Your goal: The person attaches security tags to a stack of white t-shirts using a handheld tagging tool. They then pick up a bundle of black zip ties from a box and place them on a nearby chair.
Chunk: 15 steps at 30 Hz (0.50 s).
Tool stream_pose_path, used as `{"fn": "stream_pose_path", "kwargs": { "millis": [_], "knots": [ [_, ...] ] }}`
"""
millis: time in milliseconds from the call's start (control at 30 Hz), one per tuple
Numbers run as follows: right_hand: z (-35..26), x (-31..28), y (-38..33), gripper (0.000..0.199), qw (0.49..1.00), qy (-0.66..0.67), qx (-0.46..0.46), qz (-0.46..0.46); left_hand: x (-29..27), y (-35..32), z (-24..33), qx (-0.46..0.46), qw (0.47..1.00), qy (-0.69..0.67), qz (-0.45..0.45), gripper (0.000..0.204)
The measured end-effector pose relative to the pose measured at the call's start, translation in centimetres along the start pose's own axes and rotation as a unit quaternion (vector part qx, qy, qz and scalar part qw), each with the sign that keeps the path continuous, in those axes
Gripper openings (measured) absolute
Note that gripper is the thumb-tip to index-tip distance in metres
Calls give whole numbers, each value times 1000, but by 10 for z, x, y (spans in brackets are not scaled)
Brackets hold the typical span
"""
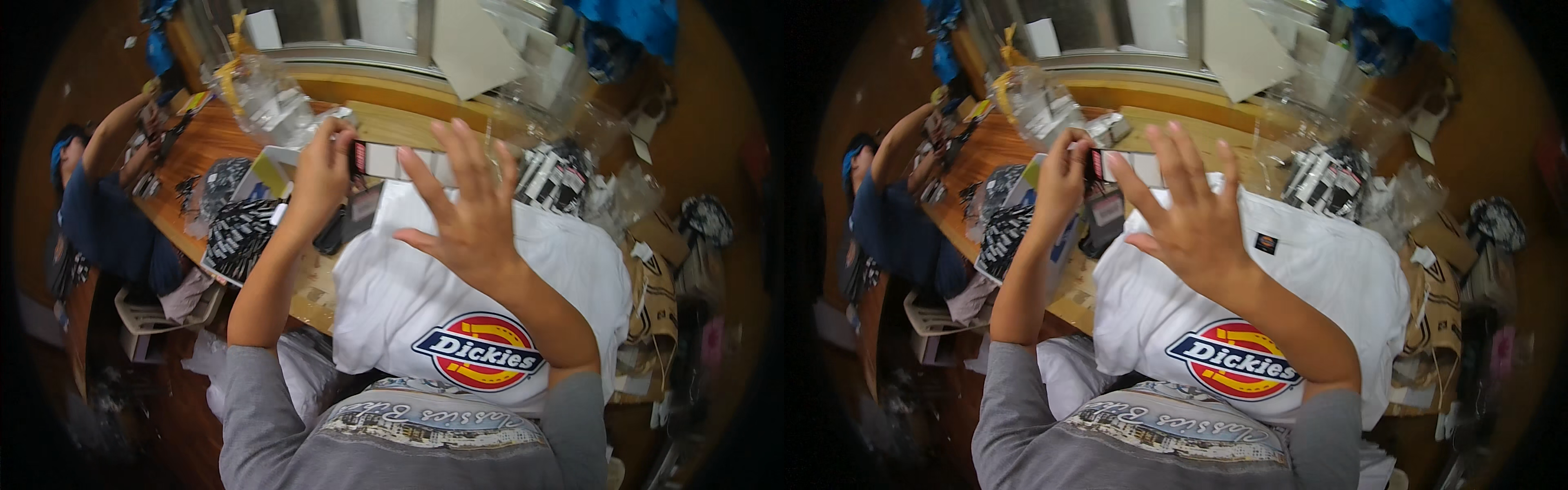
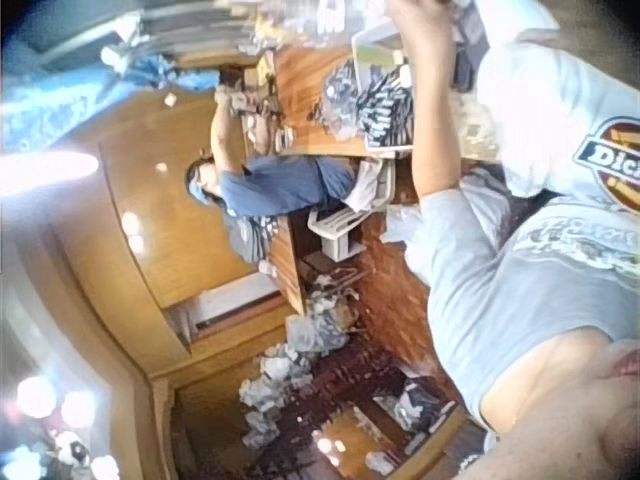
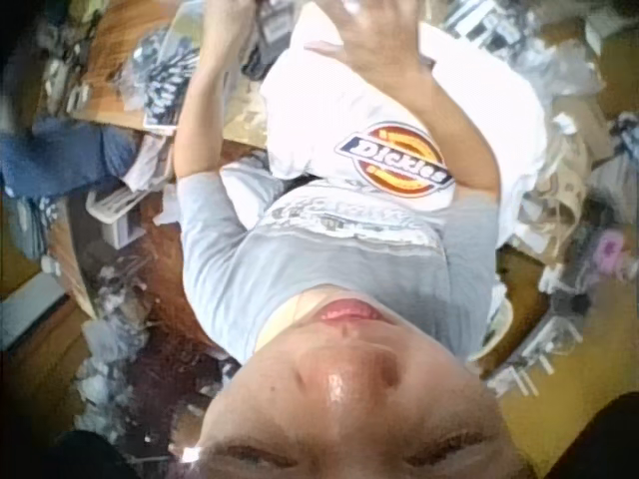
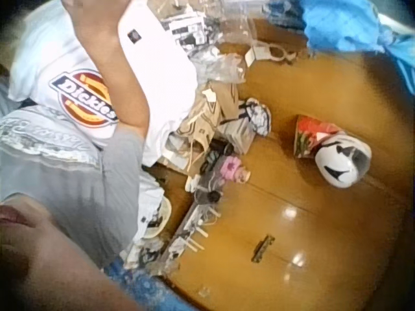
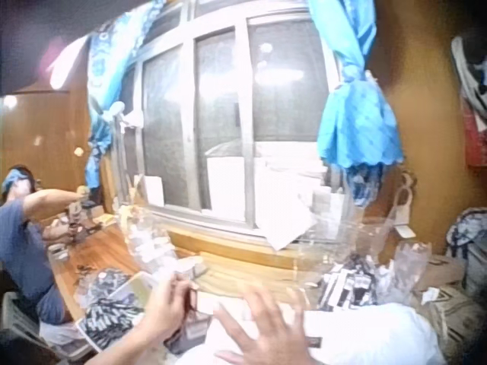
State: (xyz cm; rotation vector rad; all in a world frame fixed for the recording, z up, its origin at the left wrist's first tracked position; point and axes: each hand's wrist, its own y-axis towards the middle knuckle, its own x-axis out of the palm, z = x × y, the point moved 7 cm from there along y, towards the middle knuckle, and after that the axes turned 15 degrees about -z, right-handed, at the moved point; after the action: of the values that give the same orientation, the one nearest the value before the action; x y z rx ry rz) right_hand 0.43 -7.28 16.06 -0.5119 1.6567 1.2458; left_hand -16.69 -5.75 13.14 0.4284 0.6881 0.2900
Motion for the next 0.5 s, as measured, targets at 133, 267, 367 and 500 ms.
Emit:
{"fn": "stream_pose_path", "kwargs": {
  "millis": [133,267,367,500],
  "knots": [
    [50,27,-15,79,952,277,120,-43,69,8,59,54,992,-68,-90,11],
    [111,29,-70,68,797,583,153,-41,146,12,70,3,916,-248,-315,16],
    [144,-3,-114,60,871,416,203,-166,193,-7,64,-60,781,-312,-538,18],
    [184,0,-179,67,822,213,301,-435,248,-15,17,-14,788,-225,-573,11]
  ]
}}
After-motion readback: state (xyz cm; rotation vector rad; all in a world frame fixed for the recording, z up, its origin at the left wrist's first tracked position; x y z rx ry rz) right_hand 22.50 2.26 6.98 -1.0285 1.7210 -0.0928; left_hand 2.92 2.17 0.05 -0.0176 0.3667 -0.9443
